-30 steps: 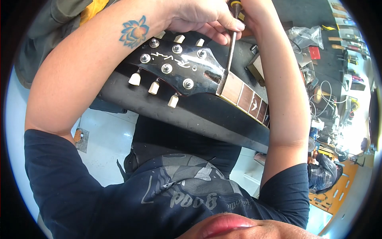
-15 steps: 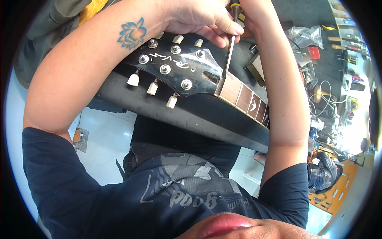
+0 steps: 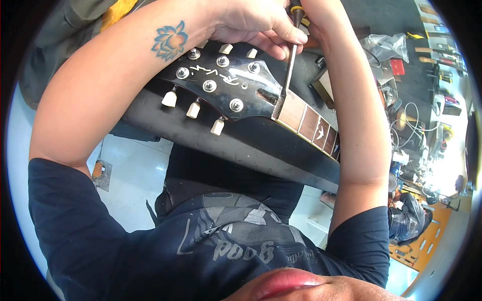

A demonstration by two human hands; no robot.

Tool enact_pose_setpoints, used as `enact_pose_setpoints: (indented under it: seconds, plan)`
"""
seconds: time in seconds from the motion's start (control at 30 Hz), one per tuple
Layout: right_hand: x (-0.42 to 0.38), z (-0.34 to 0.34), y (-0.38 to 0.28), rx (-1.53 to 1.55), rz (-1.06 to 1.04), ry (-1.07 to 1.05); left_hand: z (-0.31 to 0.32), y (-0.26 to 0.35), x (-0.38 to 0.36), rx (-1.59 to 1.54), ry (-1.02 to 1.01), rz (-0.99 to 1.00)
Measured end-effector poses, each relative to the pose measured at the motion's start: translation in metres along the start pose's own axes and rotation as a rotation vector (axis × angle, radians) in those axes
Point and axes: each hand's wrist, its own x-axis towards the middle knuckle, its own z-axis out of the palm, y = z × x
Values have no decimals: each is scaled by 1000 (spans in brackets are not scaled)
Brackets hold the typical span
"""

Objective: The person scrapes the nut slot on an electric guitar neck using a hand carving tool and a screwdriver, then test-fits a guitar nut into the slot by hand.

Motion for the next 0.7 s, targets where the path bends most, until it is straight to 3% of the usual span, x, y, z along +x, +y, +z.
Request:
enact_pose_setpoints:
  seconds: [0.7]
  plan:
    - [5, -2, 5, -77, -10, 42, -7, -9, 10, 17, -65, 28]
